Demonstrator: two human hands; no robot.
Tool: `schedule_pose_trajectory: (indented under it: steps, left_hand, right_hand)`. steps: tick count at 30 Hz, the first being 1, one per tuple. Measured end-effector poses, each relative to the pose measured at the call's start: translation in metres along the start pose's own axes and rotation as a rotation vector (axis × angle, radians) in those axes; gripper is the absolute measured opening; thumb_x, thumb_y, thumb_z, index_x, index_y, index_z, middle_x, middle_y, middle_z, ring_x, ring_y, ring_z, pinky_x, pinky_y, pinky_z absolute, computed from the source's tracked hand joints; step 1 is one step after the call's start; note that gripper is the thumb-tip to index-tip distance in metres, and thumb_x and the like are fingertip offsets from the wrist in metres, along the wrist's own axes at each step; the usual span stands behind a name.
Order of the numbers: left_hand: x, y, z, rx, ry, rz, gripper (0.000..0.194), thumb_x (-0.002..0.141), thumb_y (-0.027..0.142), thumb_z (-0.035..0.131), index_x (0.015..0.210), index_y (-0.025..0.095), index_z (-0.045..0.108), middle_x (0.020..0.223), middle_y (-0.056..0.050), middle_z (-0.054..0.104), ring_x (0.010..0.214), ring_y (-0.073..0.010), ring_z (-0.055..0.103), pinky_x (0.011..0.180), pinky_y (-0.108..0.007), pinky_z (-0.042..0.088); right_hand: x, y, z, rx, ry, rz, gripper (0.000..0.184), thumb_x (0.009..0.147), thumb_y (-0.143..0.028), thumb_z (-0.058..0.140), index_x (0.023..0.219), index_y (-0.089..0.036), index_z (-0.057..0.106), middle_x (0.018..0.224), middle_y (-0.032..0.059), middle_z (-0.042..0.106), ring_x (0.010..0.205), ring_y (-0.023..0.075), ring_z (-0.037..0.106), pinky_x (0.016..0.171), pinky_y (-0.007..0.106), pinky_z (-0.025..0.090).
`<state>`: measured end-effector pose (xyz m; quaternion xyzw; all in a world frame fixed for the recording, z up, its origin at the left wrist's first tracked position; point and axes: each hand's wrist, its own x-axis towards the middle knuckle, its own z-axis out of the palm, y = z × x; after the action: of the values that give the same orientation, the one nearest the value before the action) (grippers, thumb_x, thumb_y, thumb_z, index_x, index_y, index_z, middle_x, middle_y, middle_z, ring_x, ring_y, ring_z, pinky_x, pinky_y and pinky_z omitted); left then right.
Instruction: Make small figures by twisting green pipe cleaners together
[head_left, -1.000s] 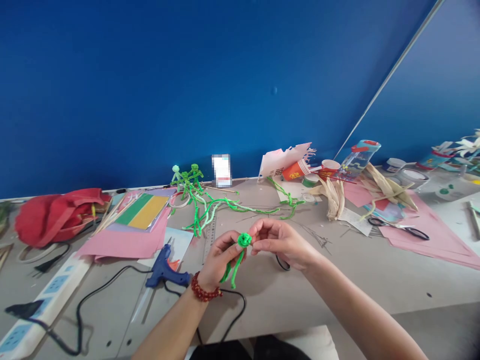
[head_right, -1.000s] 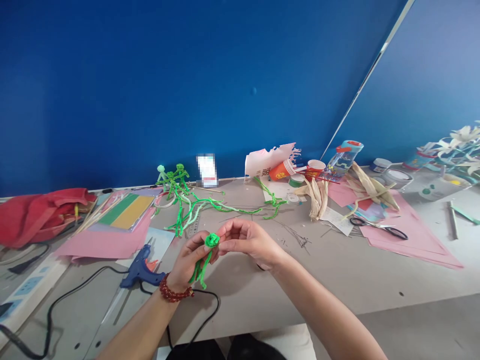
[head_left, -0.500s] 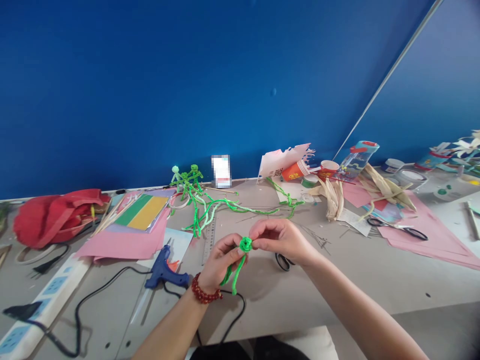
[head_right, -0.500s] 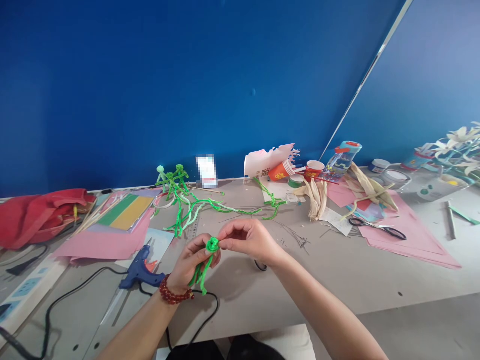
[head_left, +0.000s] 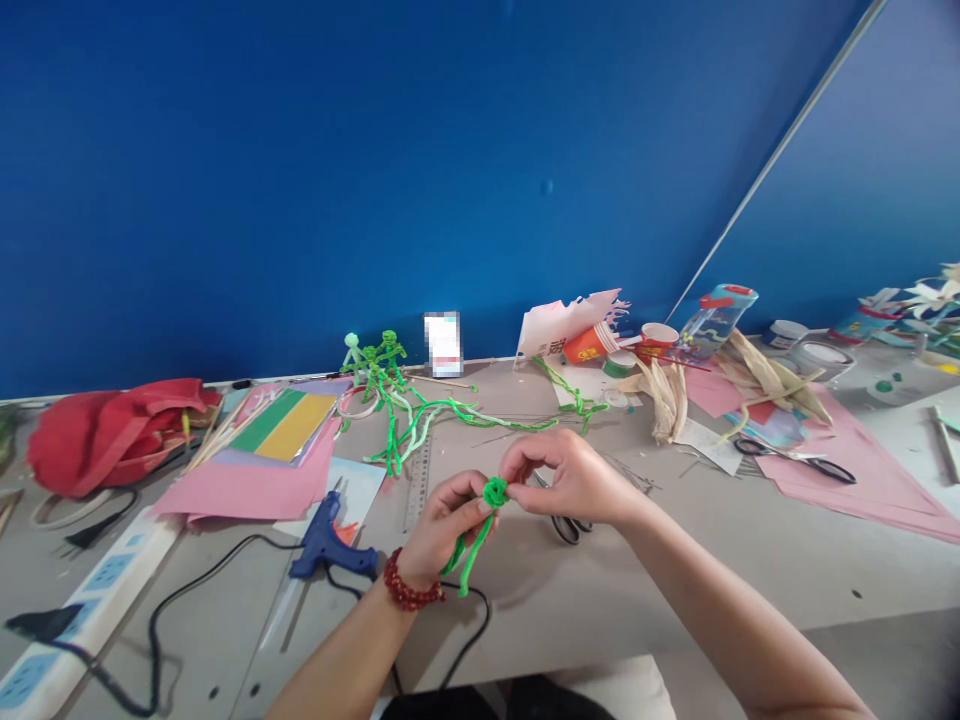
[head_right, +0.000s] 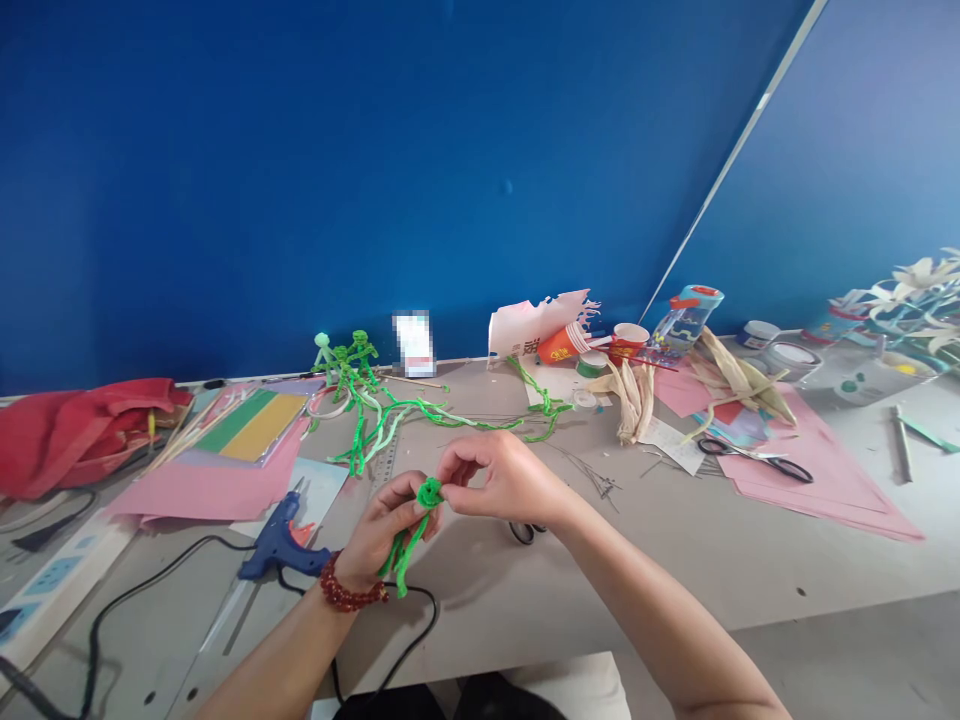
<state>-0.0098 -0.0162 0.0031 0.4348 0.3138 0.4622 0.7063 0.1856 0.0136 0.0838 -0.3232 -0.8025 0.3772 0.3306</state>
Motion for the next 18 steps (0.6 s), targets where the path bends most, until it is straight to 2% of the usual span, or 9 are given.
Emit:
schedule_pose_trajectory:
  steps: [6, 11, 15, 18]
  left_hand:
    - [-0.001, 0.000, 0.001, 0.026, 0.024, 0.026, 0.037, 0.072, 0.045, 0.080, 0.073, 0.016, 0.057, 0.057, 0.001, 0.058, 0.048, -0.0076, 0.047, 0.044, -0.019, 0.025]
    - [-0.001, 0.000, 0.001, 0.033, 0.048, 0.053, 0.036, 0.073, 0.045, 0.079, 0.072, 0.017, 0.057, 0.056, 0.001, 0.057, 0.047, -0.0077, 0.045, 0.044, -0.020, 0.025]
    - [0.001, -0.002, -0.001, -0.003, 0.057, 0.095, 0.034, 0.074, 0.044, 0.078, 0.074, 0.018, 0.057, 0.056, 0.002, 0.057, 0.049, -0.0092, 0.047, 0.046, -0.021, 0.029]
    - [0.002, -0.003, 0.000, -0.013, 0.076, 0.122, 0.033, 0.074, 0.043, 0.078, 0.074, 0.018, 0.058, 0.056, 0.003, 0.055, 0.049, -0.0089, 0.046, 0.047, -0.022, 0.030]
  right_hand:
    - [-0.001, -0.008, 0.009, -0.056, 0.078, 0.004, 0.013, 0.068, -0.007, 0.061, 0.069, -0.020, 0.063, 0.068, -0.0014, 0.066, 0.062, 0.0124, 0.060, 0.060, 0.021, 0.047]
    - [-0.003, -0.006, 0.013, -0.045, 0.118, 0.012, 0.013, 0.069, -0.007, 0.061, 0.070, -0.020, 0.062, 0.069, -0.0014, 0.065, 0.064, 0.0127, 0.059, 0.061, 0.022, 0.047]
    - [-0.007, 0.001, 0.015, 0.161, 0.124, 0.053, 0.010, 0.078, -0.014, 0.062, 0.086, -0.020, 0.065, 0.083, 0.0023, 0.069, 0.074, 0.0146, 0.064, 0.068, 0.025, 0.052]
    - [-0.010, 0.003, 0.020, 0.280, 0.138, 0.071, 0.020, 0.081, -0.021, 0.066, 0.100, -0.019, 0.064, 0.093, 0.0051, 0.070, 0.081, 0.0163, 0.066, 0.075, 0.029, 0.054]
